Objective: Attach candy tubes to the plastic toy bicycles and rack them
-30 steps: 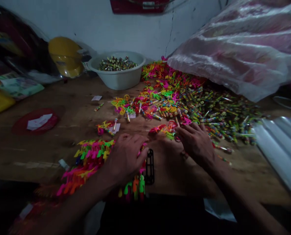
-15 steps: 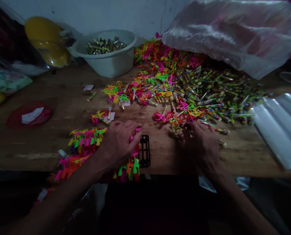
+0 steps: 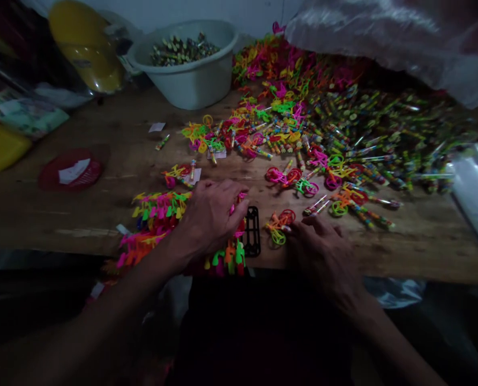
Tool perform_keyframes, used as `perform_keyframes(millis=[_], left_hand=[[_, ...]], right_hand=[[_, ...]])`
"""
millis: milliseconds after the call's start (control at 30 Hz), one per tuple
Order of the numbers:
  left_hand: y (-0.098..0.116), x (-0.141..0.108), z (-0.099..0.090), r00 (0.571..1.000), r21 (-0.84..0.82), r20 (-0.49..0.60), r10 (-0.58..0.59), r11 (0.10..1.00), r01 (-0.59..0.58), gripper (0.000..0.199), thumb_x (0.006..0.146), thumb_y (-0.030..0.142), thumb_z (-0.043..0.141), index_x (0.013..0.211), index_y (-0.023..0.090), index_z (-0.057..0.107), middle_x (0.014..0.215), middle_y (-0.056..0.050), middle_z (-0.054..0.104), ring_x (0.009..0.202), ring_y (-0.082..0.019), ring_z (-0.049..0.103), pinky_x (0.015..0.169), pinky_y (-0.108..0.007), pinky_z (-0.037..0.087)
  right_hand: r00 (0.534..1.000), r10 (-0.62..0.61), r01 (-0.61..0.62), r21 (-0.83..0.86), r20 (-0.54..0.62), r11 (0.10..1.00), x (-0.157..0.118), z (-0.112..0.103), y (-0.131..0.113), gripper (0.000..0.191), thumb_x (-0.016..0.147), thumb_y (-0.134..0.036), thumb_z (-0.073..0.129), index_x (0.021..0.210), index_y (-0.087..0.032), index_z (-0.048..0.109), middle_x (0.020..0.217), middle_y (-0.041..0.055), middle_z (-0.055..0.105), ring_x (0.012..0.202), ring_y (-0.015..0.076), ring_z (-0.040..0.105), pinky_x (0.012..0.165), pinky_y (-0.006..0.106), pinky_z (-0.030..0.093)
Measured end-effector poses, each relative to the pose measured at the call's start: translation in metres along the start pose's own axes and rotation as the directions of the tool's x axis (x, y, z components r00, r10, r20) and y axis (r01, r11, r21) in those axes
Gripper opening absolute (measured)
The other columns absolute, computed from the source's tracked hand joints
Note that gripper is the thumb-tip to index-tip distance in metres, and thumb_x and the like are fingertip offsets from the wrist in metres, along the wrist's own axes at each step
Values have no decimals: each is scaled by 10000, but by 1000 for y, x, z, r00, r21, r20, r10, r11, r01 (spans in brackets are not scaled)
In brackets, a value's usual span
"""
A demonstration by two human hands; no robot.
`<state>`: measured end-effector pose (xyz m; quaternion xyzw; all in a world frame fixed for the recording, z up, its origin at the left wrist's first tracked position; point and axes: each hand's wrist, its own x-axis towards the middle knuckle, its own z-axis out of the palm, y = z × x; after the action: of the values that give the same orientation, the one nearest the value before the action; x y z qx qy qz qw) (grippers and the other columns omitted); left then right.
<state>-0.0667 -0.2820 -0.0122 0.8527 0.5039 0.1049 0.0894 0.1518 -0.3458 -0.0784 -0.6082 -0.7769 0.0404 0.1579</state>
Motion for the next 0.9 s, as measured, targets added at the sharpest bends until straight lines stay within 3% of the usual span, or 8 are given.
perform_keyframes(millis=[100, 167, 300, 367, 433, 633, 767, 900], left_hand=[[-1, 0, 1, 1000, 4, -2, 13, 1000, -13, 325, 903, 305, 374, 1115, 163, 575, 1138, -61, 630, 1037, -212, 563, 931, -403, 343], [0, -1, -1, 999, 25, -39, 13, 1000, -12, 348, 906, 316, 377, 1172, 168, 547, 1212, -71, 593, 1107, -223, 532, 971, -419, 326], [10, -12, -9, 986, 146, -169, 0, 989, 25, 450, 907, 399, 377, 1304, 198, 443, 1415, -74, 402, 1334, -264, 293, 1097, -483, 159], [16, -20, -10, 987, 178, -157, 9, 984, 19, 510, 907, 428, 365, 1355, 185, 376, 1460, -75, 325, 1368, -268, 217, 1116, -487, 117], [20, -27, -6, 993, 185, -114, 17, 983, 4, 552, 913, 425, 346, 1390, 149, 311, 1471, -92, 297, 1373, -276, 200, 1117, -499, 114], [19, -32, 7, 999, 172, -37, -9, 985, 15, 541, 937, 331, 292, 1414, 85, 231, 1478, -96, 277, 1377, -233, 198, 1136, -458, 110], [20, -32, 5, 999, 151, -30, -17, 988, 21, 521, 941, 309, 281, 1412, 89, 241, 1481, -79, 274, 1381, -213, 190, 1144, -441, 101], [19, -32, 5, 999, 141, -36, -27, 990, 32, 512, 943, 304, 274, 1411, 98, 252, 1481, -69, 274, 1382, -205, 188, 1145, -441, 91]], right_hand=[[999, 25, -23, -114, 22, 993, -3, 4, -11, 197, 885, -262, 494, 1033, -205, 611, 986, 91, 601, 858, 230, 558, 748, 371, 339], [1000, 7, -6, -94, 15, 996, -3, 3, -11, 188, 891, -221, 472, 1010, -198, 616, 956, 87, 602, 841, 225, 555, 741, 371, 352], [988, 66, -24, 291, -138, 956, -11, 2, -9, 114, 857, -228, 527, 941, -183, 590, 888, 60, 597, 744, 162, 557, 660, 291, 419], [976, 170, -79, 500, -138, 862, -19, 4, -13, 129, 826, -231, 568, 946, -186, 553, 827, 33, 602, 672, 135, 561, 587, 247, 438], [974, 205, -104, 604, -99, 790, -25, 8, -22, 183, 818, -214, 570, 995, -194, 527, 819, 25, 618, 677, 141, 586, 583, 244, 464], [973, -7, 165, 674, -231, 720, -16, 21, -47, 296, 826, -85, 476, 1102, -189, 509, 944, 66, 629, 853, 165, 610, 718, 274, 497], [975, -17, 182, 758, -219, 626, -6, 30, -53, 270, 830, -108, 496, 1083, -195, 533, 952, 62, 634, 868, 180, 600, 748, 308, 492], [969, -58, 215, 706, -240, 675, -4, 36, -56, 219, 835, -107, 492, 1034, -189, 534, 859, 52, 619, 802, 186, 569, 743, 331, 471]])
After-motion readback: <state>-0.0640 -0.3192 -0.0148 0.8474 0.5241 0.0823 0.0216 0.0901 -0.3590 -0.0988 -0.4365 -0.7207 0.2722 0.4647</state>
